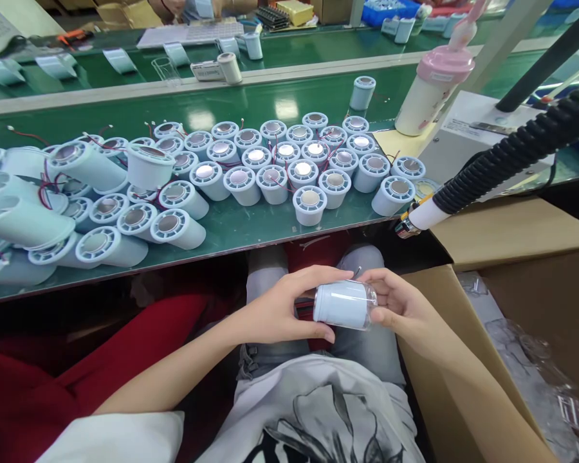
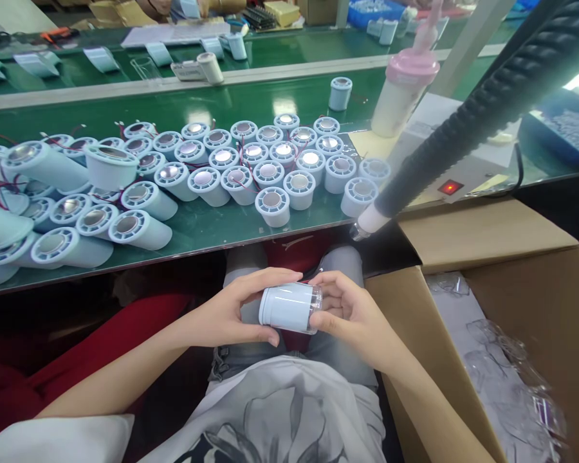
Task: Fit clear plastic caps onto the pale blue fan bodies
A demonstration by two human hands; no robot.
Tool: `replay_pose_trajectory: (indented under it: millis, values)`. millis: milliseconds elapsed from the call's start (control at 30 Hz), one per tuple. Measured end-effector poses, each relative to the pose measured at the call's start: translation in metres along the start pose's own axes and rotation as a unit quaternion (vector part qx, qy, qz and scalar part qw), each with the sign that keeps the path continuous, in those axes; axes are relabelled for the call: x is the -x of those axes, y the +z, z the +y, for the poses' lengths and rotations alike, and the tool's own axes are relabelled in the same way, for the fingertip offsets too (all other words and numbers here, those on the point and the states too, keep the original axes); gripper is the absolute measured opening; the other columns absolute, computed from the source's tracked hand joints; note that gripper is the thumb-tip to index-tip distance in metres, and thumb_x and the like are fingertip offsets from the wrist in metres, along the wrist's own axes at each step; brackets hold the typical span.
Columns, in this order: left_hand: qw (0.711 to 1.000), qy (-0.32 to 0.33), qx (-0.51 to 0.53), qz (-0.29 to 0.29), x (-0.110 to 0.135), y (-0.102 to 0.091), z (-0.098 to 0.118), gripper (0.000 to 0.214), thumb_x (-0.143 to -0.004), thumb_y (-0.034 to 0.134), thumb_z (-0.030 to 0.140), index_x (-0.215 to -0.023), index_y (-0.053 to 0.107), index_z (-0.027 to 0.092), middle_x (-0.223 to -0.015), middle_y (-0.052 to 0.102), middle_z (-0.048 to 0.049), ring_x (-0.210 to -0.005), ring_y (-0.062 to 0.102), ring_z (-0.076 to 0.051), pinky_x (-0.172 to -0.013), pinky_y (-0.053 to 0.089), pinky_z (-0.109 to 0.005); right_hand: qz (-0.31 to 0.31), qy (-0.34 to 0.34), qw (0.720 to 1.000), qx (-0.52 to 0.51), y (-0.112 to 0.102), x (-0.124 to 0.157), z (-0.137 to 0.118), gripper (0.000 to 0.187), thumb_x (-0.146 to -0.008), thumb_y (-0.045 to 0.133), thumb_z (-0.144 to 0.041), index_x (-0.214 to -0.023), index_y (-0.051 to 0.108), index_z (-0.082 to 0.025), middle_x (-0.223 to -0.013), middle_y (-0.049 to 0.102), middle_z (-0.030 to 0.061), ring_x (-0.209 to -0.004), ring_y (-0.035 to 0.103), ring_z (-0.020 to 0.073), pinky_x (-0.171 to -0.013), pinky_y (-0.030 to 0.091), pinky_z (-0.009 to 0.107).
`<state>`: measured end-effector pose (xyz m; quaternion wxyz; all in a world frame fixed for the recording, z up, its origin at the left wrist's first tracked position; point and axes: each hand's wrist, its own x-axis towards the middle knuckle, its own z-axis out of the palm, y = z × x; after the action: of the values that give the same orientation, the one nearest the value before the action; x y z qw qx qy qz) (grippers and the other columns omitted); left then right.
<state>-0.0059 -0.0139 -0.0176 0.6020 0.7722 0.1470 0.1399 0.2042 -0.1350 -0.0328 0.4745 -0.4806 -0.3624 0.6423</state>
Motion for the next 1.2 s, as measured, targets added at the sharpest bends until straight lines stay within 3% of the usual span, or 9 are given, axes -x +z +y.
replay_pose_trajectory:
  millis: [200, 367, 600, 733, 967, 1033, 1100, 1167, 1200]
  values:
    - [1.0, 0.013, -0.008, 0.001, 0.0, 0.0, -0.001, 0.08, -0.068, 0.086, 0.022, -0.139, 0.05, 0.028, -0.14, 0.056, -0.0084, -0.13, 0.052, -0.025, -0.109, 0.044, -0.035, 0.016, 0.021, 0.998, -0.055, 0.004, -0.006, 0.002, 0.043, -0.08, 0.076, -0.052, -0.104, 0.056, -0.022, -0.083, 0.067, -0.0029, -0.07, 0.064, 0.0093, -0.061, 0.054, 0.016]
    - [1.0, 0.029, -0.005, 0.0, 0.001, -0.001, -0.003, 0.08, -0.068, 0.085, 0.02, -0.139, 0.05, 0.03, -0.142, 0.055, -0.0085, -0.132, 0.051, -0.026, -0.109, 0.045, -0.037, 0.03, 0.084, 0.994, -0.056, 0.007, -0.007, 0.005, 0.05, -0.081, 0.068, -0.063, -0.1, 0.05, -0.02, -0.071, 0.069, -0.0012, -0.057, 0.069, 0.0142, -0.053, 0.057, 0.021]
    - [0.997, 0.082, -0.008, 0.005, 0.0, -0.001, -0.008, 0.084, -0.064, 0.087, 0.016, -0.138, 0.051, 0.031, -0.143, 0.055, -0.0077, -0.132, 0.051, -0.025, -0.113, 0.04, -0.038, 0.027, 0.124, 0.987, -0.101, 0.015, -0.01, 0.005, 0.058, -0.079, 0.061, -0.074, -0.093, 0.05, -0.018, -0.055, 0.066, -0.0006, -0.041, 0.063, 0.0138, -0.033, 0.045, 0.014]
    - [0.997, 0.083, 0.0, 0.009, 0.0, -0.001, -0.008, 0.083, -0.064, 0.087, 0.015, -0.138, 0.053, 0.031, -0.142, 0.056, -0.0083, -0.131, 0.052, -0.026, -0.112, 0.04, -0.039, -0.013, 0.164, 0.977, -0.134, 0.015, -0.011, 0.005, 0.065, -0.077, 0.057, -0.079, -0.092, 0.055, -0.015, -0.058, 0.069, 0.0059, -0.036, 0.058, 0.0115, -0.03, 0.04, 0.013]
    - [0.998, 0.053, 0.023, 0.013, 0.002, 0.004, 0.0, 0.07, -0.071, 0.083, 0.019, -0.134, 0.055, 0.032, -0.137, 0.056, -0.0094, -0.128, 0.053, -0.027, -0.099, 0.052, -0.036, -0.073, 0.285, 0.941, -0.17, 0.014, -0.011, 0.005, 0.081, -0.098, 0.007, -0.067, -0.071, 0.06, -0.012, -0.054, 0.061, 0.006, -0.032, 0.051, 0.0065, -0.028, 0.034, 0.011]
    - [0.999, 0.025, 0.045, 0.019, 0.003, 0.006, 0.003, 0.064, -0.075, 0.08, 0.02, -0.133, 0.055, 0.031, -0.135, 0.055, -0.0095, -0.125, 0.055, -0.026, -0.093, 0.055, -0.032, -0.085, 0.254, 0.953, -0.14, 0.013, -0.01, 0.008, 0.084, -0.093, 0.008, -0.075, -0.073, 0.06, -0.013, -0.053, 0.059, 0.0044, -0.034, 0.052, 0.0074, -0.029, 0.036, 0.012]
    - [0.997, -0.012, 0.067, 0.031, 0.005, 0.007, 0.006, 0.06, -0.077, 0.078, 0.022, -0.132, 0.055, 0.029, -0.133, 0.055, -0.0092, -0.121, 0.057, -0.024, -0.091, 0.056, -0.03, -0.061, 0.132, 0.987, -0.064, 0.011, -0.006, 0.013, 0.082, -0.087, 0.017, -0.083, -0.092, 0.062, -0.015, -0.061, 0.063, 0.0046, -0.042, 0.059, 0.0118, -0.035, 0.045, 0.016]
    - [0.993, -0.049, 0.095, 0.044, 0.006, 0.008, 0.008, 0.059, -0.077, 0.077, 0.024, -0.132, 0.054, 0.028, -0.13, 0.055, -0.0088, -0.114, 0.059, -0.022, -0.088, 0.058, -0.03, -0.005, -0.02, 1.0, 0.02, 0.007, -0.001, 0.016, 0.072, -0.083, 0.042, -0.081, -0.121, 0.056, -0.022, -0.1, 0.071, 0.0101, -0.077, 0.072, 0.0209, -0.059, 0.061, 0.028]
    - [0.991, -0.065, 0.109, 0.046, 0.006, 0.008, 0.009, 0.059, -0.077, 0.077, 0.025, -0.132, 0.054, 0.027, -0.128, 0.056, -0.0086, -0.111, 0.061, -0.022, -0.086, 0.058, -0.03, 0.018, -0.093, 0.993, 0.071, 0.005, 0.002, 0.016, 0.069, -0.082, 0.057, -0.074, -0.133, 0.048, -0.028, -0.127, 0.062, 0.0113, -0.101, 0.069, 0.0254, -0.078, 0.061, 0.035]
